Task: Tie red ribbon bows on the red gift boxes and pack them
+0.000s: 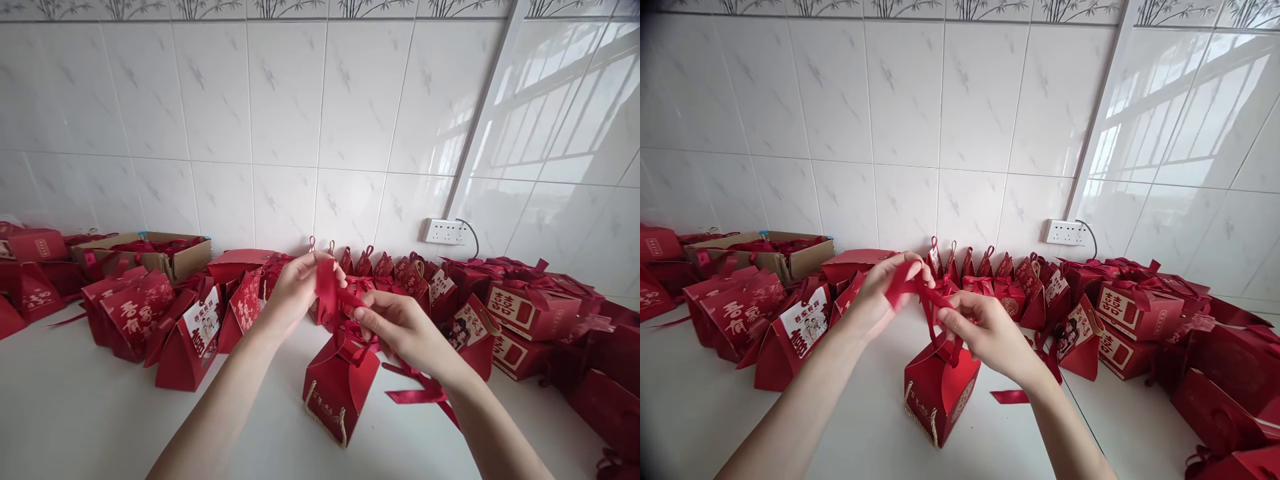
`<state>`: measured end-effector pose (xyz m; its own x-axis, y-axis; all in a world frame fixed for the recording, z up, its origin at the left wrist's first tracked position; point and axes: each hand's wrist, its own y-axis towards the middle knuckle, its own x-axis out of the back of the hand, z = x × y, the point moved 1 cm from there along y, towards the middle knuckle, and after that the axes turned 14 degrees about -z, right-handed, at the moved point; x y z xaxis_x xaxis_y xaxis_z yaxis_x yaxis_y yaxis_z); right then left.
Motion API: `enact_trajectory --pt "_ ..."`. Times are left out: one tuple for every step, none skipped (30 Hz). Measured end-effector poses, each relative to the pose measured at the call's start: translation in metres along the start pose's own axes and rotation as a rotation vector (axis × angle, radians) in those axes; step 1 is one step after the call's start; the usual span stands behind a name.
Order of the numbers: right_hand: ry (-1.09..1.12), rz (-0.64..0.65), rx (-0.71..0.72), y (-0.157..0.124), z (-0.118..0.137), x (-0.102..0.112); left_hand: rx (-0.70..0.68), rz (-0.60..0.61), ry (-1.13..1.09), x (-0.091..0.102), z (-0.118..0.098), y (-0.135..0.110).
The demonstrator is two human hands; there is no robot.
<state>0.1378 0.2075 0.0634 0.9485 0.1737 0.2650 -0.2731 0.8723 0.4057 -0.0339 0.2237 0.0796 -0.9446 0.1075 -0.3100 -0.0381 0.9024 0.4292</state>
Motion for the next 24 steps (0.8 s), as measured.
enact_trajectory --pt "0.007 -0.028 -0.003 0.001 0.000 0.003 -0.006 0.003 -0.001 0.000 -0.001 0.000" --pt "0.017 -0.059 -0.002 0.002 0.001 0.005 -0.016 0.001 -0.001 0.001 -0.002 0.001" --pt "0.030 -0.089 0.002 0.003 0.001 0.008 -0.027 -0.003 -0.008 0.002 -0.003 0.002" --pt "0.047 -0.118 0.008 0.003 0.001 0.010 -0.036 -0.008 -0.025 0.002 -0.003 0.002" --pt "0.064 -0.142 0.011 0.004 0.001 0.012 -0.044 -0.012 -0.049 0.003 -0.004 0.003" --pt "0.078 -0.164 0.011 0.004 0.001 0.014 -0.052 -0.013 -0.070 0.004 -0.004 0.003" --pt "0.092 -0.182 0.008 0.005 0.001 0.015 -0.059 -0.008 -0.089 0.004 -0.004 0.003" --pt "0.105 -0.198 0.001 0.005 0.001 0.016 -0.064 -0.004 -0.106 0.004 -0.004 0.003" --pt "0.123 -0.213 -0.005 0.005 0.001 0.016 -0.069 -0.002 -0.120 0.004 -0.005 0.002" --pt "0.146 -0.223 -0.011 0.005 0.001 0.016 -0.068 0.000 -0.132 0.004 -0.005 0.001" --pt "0.171 -0.223 -0.017 0.005 0.001 0.016 -0.062 -0.002 -0.140 0.004 -0.006 0.001" --pt "0.198 -0.212 -0.021 0.004 0.001 0.015 -0.052 -0.007 -0.146 0.004 -0.006 0.000" --pt "0.224 -0.192 -0.026 0.004 0.001 0.014 -0.042 -0.014 -0.151 0.004 -0.006 -0.001" --pt "0.244 -0.171 -0.029 0.004 0.001 0.013 -0.034 -0.019 -0.157 0.004 -0.007 -0.001" --pt "0.256 -0.151 -0.032 0.004 0.001 0.012 -0.025 -0.020 -0.161 0.004 -0.007 -0.002" --pt "0.261 -0.139 -0.033 0.004 0.000 0.011 -0.017 -0.019 -0.165 0.004 -0.007 -0.001" --pt "0.264 -0.132 -0.029 0.004 0.000 0.010 -0.011 -0.021 -0.169 0.005 -0.007 -0.001" --pt "0.266 -0.125 -0.025 0.004 -0.001 0.010 -0.005 -0.028 -0.173 0.005 -0.006 0.000" --pt "0.268 -0.120 -0.022 0.003 -0.001 0.010 0.002 -0.039 -0.176 0.006 -0.005 0.001" --pt "0.276 -0.116 -0.017 0.003 -0.001 0.010 0.008 -0.054 -0.178 0.006 -0.004 0.003" --pt "0.289 -0.113 -0.011 0.003 -0.001 0.010 0.012 -0.068 -0.179 0.007 -0.002 0.004" --pt "0.309 -0.113 -0.006 0.004 -0.001 0.011 0.014 -0.080 -0.179 0.008 -0.001 0.004" --pt "0.332 -0.114 -0.003 0.004 -0.001 0.011 0.018 -0.087 -0.177 0.008 0.000 0.005" --pt "0.353 -0.115 -0.003 0.004 -0.001 0.011 0.022 -0.090 -0.172 0.009 0.000 0.005"
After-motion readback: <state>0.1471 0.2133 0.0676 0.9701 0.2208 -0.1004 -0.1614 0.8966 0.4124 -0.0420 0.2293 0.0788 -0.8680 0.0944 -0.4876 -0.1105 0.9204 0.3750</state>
